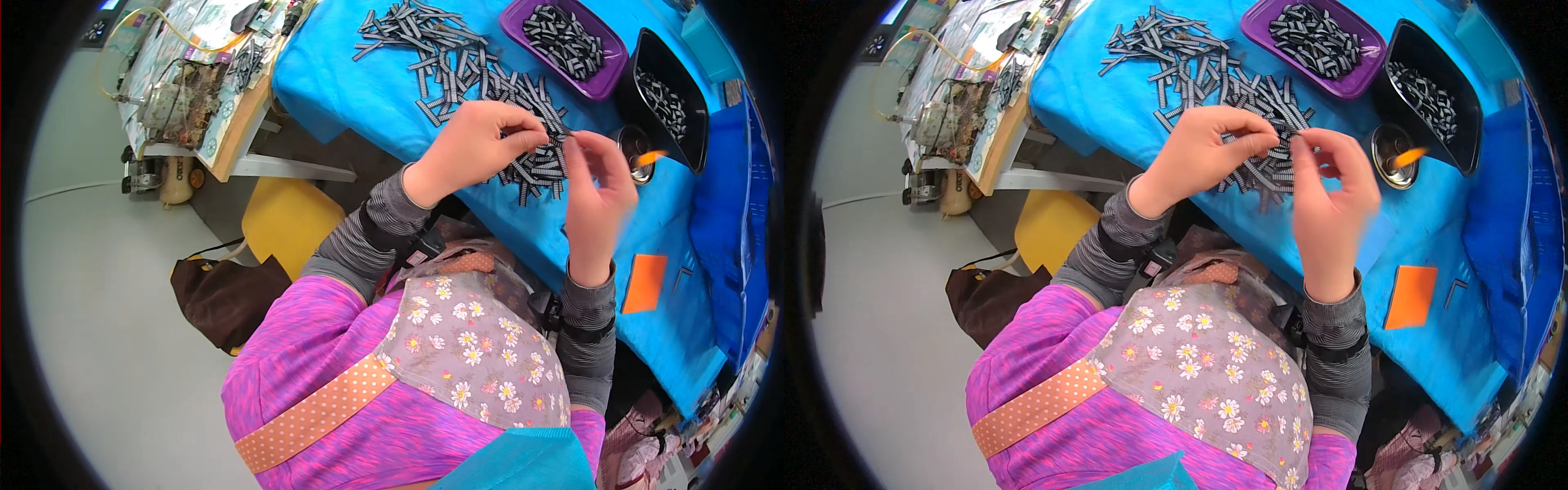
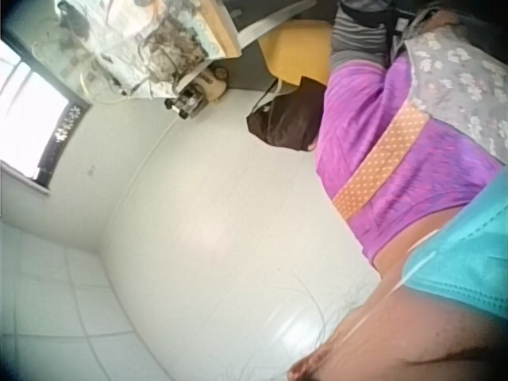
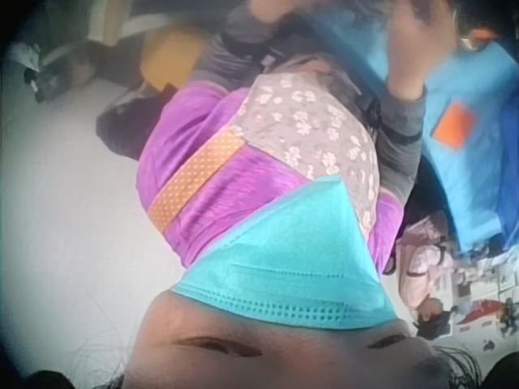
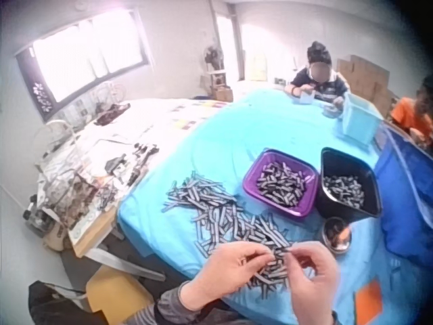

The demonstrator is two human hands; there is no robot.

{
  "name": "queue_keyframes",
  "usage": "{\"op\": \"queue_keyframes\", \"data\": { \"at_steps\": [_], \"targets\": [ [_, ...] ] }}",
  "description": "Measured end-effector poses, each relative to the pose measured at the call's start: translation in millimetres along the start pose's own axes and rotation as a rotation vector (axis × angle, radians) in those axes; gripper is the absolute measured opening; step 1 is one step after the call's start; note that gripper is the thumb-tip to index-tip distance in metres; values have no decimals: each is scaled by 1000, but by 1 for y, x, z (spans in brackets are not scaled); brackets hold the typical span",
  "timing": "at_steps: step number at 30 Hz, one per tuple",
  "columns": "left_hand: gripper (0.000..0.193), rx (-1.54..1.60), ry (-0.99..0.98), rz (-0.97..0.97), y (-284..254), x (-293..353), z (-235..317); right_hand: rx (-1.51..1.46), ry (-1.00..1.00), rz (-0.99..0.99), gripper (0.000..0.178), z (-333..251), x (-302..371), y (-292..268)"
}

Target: Assembling and checking small black components, possibly shoe laces or aglets, by hand.

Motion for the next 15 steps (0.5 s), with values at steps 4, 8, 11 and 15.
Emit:
{"op": "queue_keyframes", "data": {
  "at_steps": [4, 8, 11, 15],
  "targets": [
    [16, -256, 34, 39, -2, 6, -10, 113, -51, 87, 7, -11, -3, -10],
    [19, -399, 209, 299, -33, -2, -8, 385, -139, -123, 18, -4, -5, -2],
    [25, -594, 201, 433, -77, -11, -22, 374, -135, -153, 23, -5, 0, 3],
    [38, -951, 94, 377, -91, -14, -35, 364, -107, -191, 22, -8, 3, 7]
  ]
}}
Point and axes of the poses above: each hand's wrist, its own x-axis away from the middle knuckle, its own y-axis out of the palm, z = x × y, the point moved 4 cm from there along -x, towards the middle knuckle, and after that the axes turned 1 degree about x, right-handed, at the moved point
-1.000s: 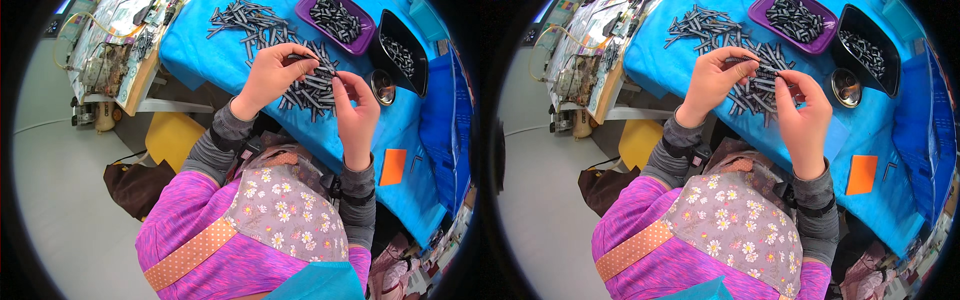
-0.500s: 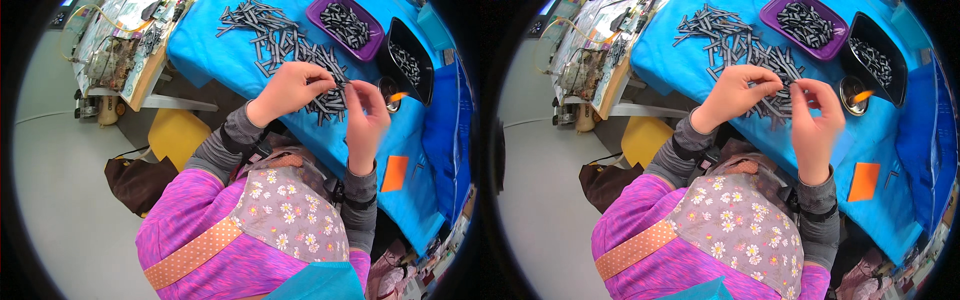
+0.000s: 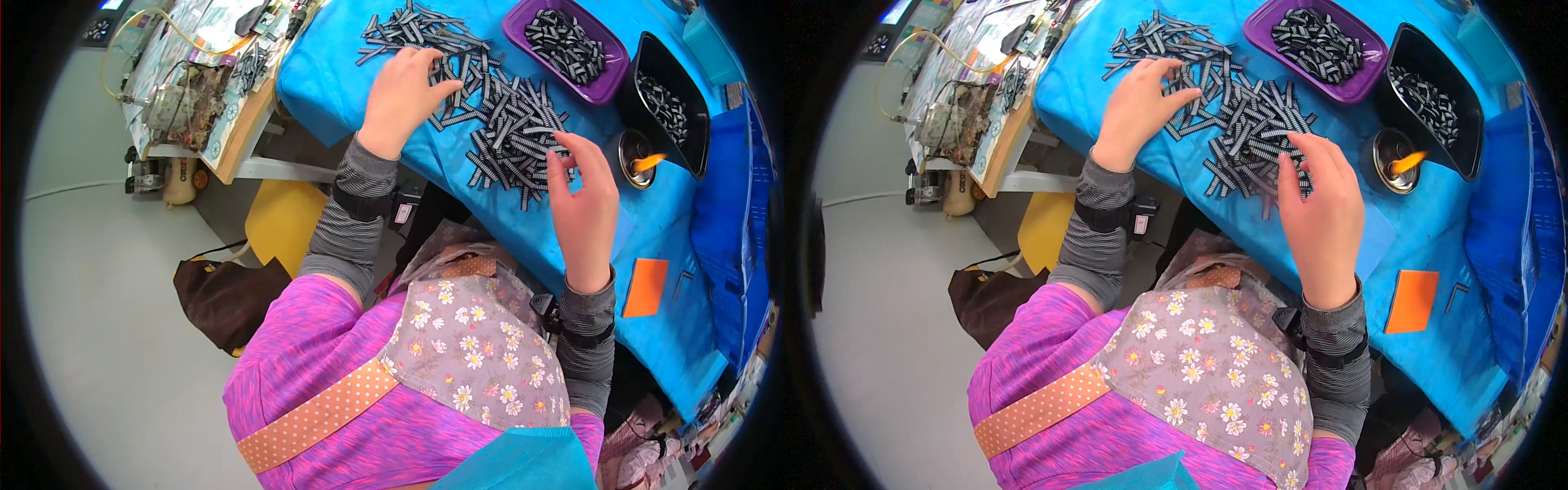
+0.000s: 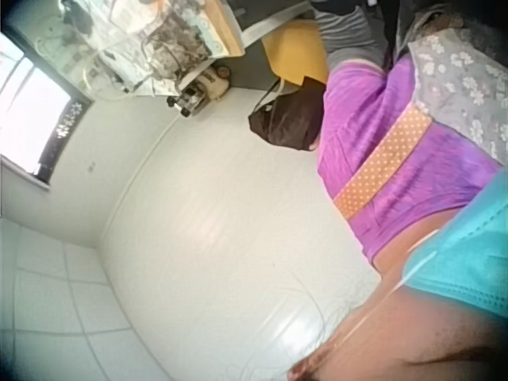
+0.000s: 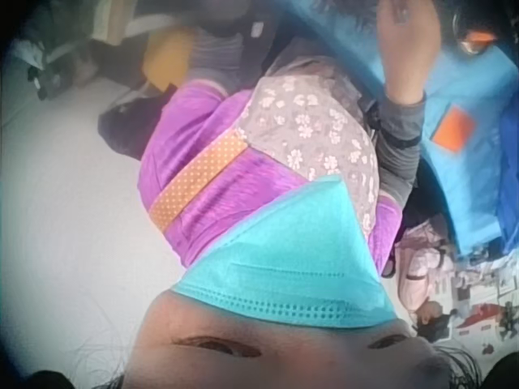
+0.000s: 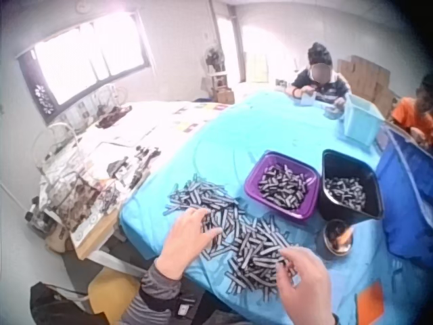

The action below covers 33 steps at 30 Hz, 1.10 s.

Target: Assembling and checking small black components, possibly shoe laces or aglets, by hand.

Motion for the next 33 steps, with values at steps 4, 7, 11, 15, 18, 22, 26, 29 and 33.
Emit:
{"op": "queue_keyframes", "data": {
  "at_steps": [4, 7, 11, 15, 18, 22, 26, 29, 33],
  "targets": [
    [34, 227, -68, -132, 8, 6, 4, -25, -39, 5, 21, 0, 2, 3],
    [25, 469, -165, -154, 8, 3, 8, 0, -101, 9, 19, 1, 1, 2],
    [19, 799, -273, -151, -2, 2, 16, -42, -78, -15, 17, -1, 0, 1],
    [16, 990, -287, -125, -10, 5, 44, -136, -11, -21, 18, -8, -5, 3],
    [15, 1148, -238, -248, -7, 8, 60, -340, 122, 56, 15, -14, -10, 10],
    [16, 1093, -202, -388, 1, 11, 68, -280, 24, 91, 13, -6, -13, 10],
    [17, 1045, -209, -354, 8, 11, 60, -231, -12, 222, 12, 2, -14, 0],
    [19, 1190, -317, -319, 11, 13, 58, -155, 25, 210, 13, 5, -14, -3],
    [23, 1375, -327, -311, 10, 15, 66, -229, 135, 54, 15, -7, -13, 8]
  ]
}}
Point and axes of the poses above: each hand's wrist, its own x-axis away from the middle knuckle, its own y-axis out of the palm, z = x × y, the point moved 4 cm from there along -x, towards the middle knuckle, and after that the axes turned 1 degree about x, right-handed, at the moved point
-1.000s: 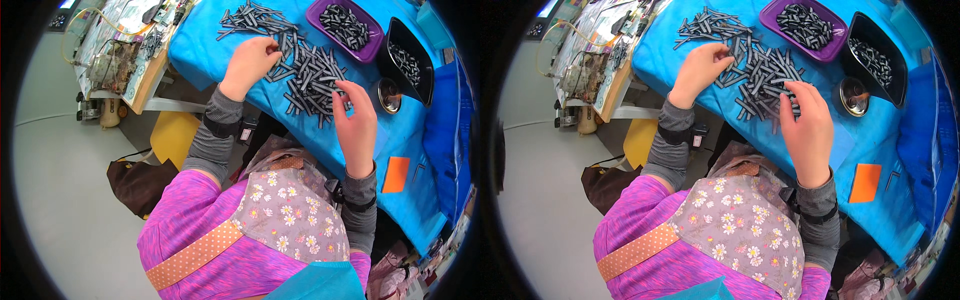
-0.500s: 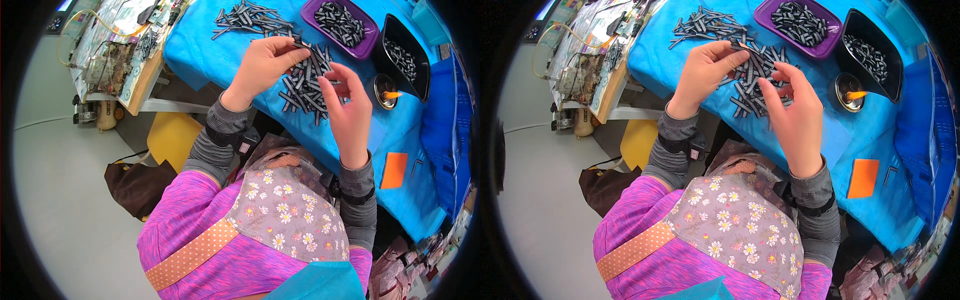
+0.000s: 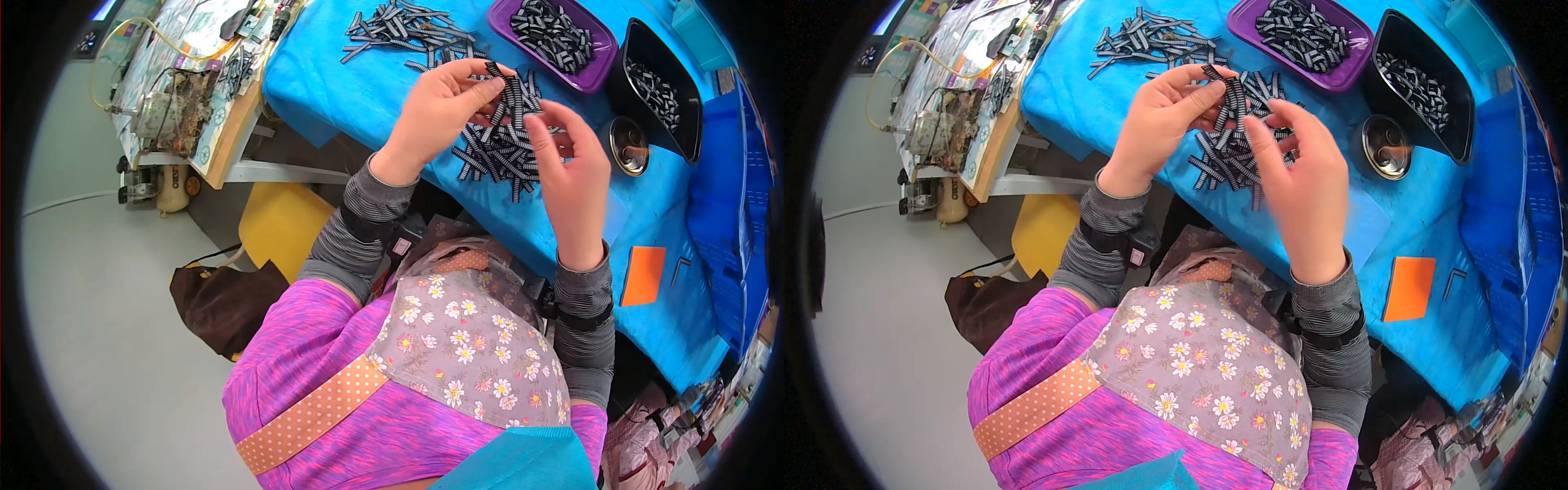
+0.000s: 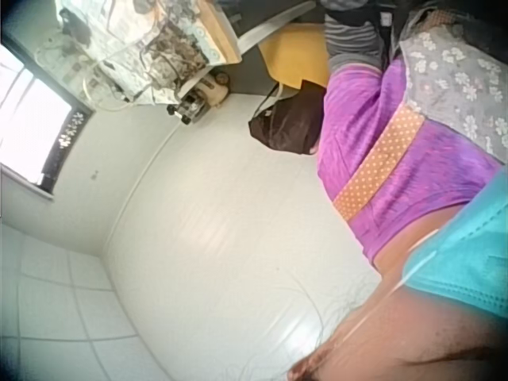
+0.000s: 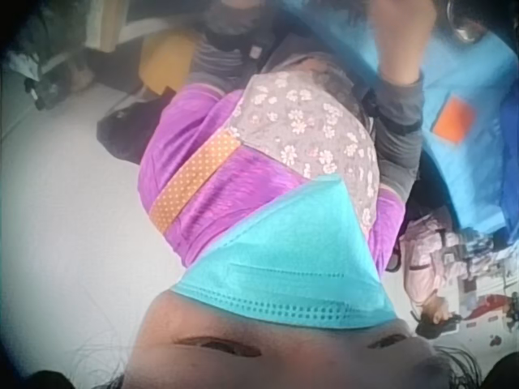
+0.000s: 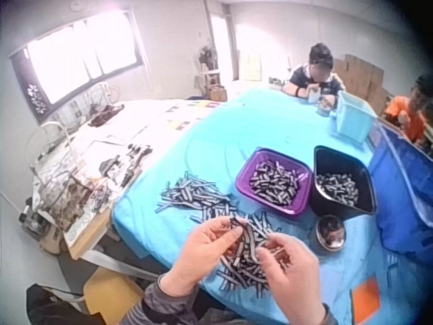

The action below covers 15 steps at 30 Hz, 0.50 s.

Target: Assembling and checking small black components, possibly shoe laces or aglets, by hand.

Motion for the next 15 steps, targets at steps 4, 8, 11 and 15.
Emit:
{"op": "queue_keyframes", "data": {
  "at_steps": [4, 8, 11, 15],
  "targets": [
    [19, 6, -17, -28, 5, 0, -6, 5, -39, -49, 16, 8, 1, 9],
    [17, -23, -38, -3, 7, 1, -4, 16, -55, 12, 15, 12, 0, 2],
    [18, -19, -40, 17, 6, 0, -5, -117, 16, 51, 12, 16, -1, -3],
    [18, 8, 22, -5, 6, 0, -7, -234, 85, 47, 13, 14, 0, -5]
  ]
}}
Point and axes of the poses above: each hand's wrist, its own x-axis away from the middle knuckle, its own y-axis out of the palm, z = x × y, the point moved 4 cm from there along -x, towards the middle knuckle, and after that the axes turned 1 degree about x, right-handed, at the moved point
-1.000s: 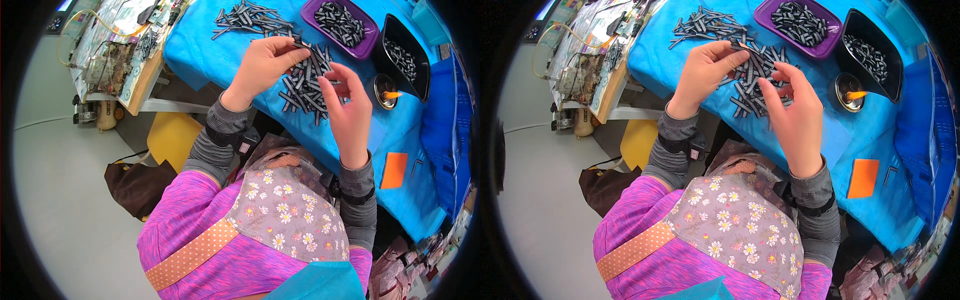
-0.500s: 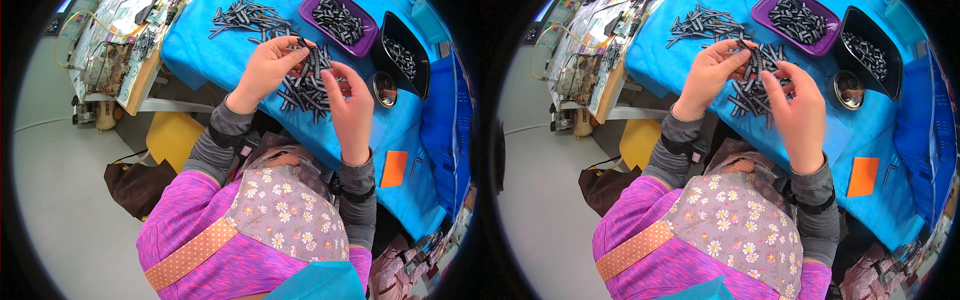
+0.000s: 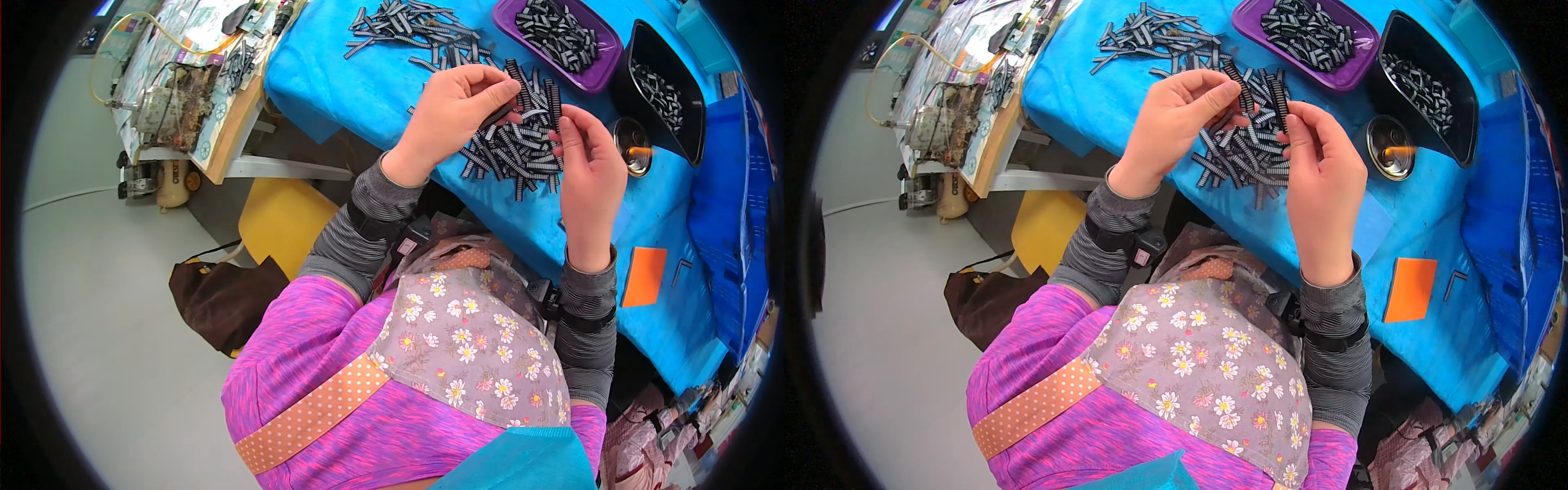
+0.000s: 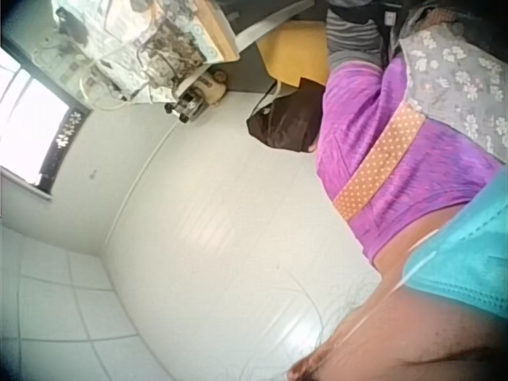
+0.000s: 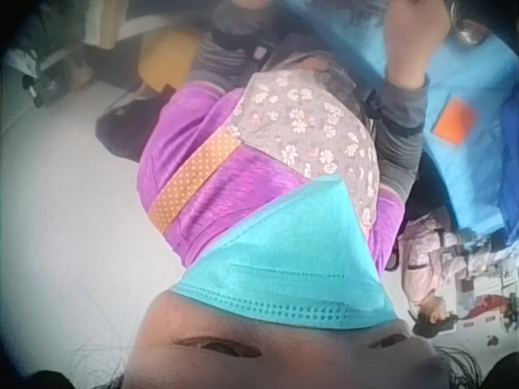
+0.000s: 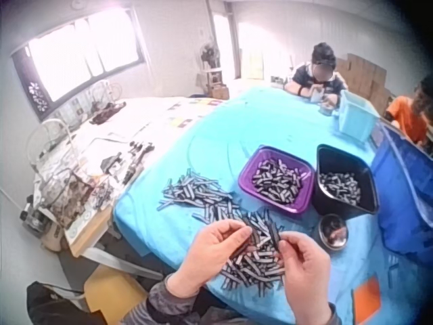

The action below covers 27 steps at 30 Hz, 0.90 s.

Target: Assembling and checking small black components, possibly shoe laces or aglets, by hand.

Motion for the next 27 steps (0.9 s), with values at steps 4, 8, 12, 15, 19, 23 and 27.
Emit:
{"op": "queue_keyframes", "data": {
  "at_steps": [4, 8, 12, 15, 19, 23, 27],
  "targets": [
    [19, -50, 11, 35, 2, -1, -2, -88, 46, -17, 14, 2, 0, -1],
    [19, -190, 116, 53, 0, -4, -5, -126, 45, -25, 12, 1, 0, -1],
    [19, -370, 160, 84, 2, -1, 1, -144, 60, -15, 10, -1, 0, 0],
    [20, -460, 164, 95, 3, 0, 4, -143, 50, -12, 9, 0, 0, -1],
    [17, -870, 242, 106, 4, 3, 11, -12, 53, -35, 9, 2, 1, 0],
    [14, -1109, 369, 107, 8, 7, 10, 321, 1, -73, 13, -5, 3, 3],
    [16, -1083, 537, 72, 6, 8, 14, 321, -55, -87, 14, 0, 5, 4]
  ]
}}
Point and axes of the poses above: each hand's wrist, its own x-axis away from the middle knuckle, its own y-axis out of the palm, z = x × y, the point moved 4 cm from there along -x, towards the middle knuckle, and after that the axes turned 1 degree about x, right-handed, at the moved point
